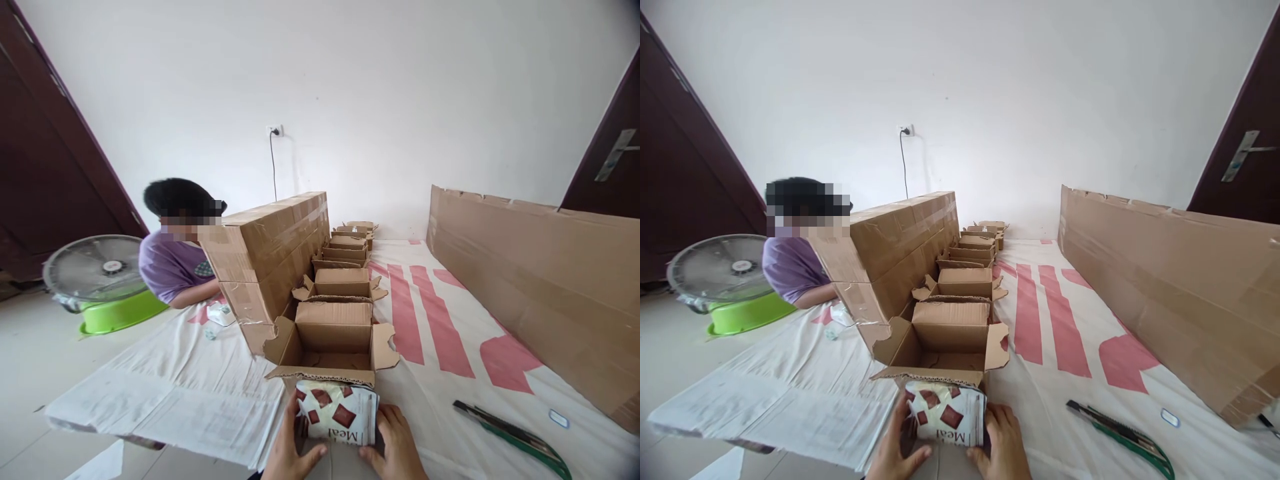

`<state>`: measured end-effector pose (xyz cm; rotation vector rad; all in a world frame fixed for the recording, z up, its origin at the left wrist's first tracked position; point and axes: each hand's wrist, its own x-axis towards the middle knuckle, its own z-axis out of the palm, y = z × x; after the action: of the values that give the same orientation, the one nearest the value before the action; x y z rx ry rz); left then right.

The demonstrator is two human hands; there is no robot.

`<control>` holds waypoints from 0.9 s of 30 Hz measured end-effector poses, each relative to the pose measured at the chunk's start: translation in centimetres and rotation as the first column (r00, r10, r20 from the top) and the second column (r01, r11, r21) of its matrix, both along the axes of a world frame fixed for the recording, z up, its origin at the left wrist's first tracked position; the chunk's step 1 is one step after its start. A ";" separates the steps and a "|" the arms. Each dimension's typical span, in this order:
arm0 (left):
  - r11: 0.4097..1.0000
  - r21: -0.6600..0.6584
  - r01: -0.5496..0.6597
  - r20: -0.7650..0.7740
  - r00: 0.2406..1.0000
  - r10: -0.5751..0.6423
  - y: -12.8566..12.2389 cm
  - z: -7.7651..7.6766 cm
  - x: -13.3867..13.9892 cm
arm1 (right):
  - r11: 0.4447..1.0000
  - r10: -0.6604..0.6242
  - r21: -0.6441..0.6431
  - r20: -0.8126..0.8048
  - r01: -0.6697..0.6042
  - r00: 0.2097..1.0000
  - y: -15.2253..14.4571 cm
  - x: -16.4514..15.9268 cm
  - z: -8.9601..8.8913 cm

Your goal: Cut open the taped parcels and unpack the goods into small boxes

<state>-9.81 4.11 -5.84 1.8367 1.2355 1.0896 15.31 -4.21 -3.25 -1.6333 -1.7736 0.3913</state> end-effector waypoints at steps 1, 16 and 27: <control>1.000 -0.008 -0.022 0.013 1.000 0.022 0.2 -0.3 0.4 | 1.000 -0.001 -0.019 -0.007 0.001 1.000 0.0 0.0 0.3; 0.967 -0.113 -0.229 0.164 0.955 0.245 3.8 3.2 0.2 | 0.996 -0.020 -0.088 -0.018 0.018 1.000 -0.6 -0.3 0.8; 0.976 -0.067 -0.207 0.072 0.975 0.211 2.8 3.5 0.3 | 0.999 0.011 -0.049 0.074 -0.008 0.997 -0.6 -0.2 0.8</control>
<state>-9.49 6.90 -2.32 1.6311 1.4231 1.2128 15.10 -4.76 -2.42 -1.6936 -1.8404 0.3853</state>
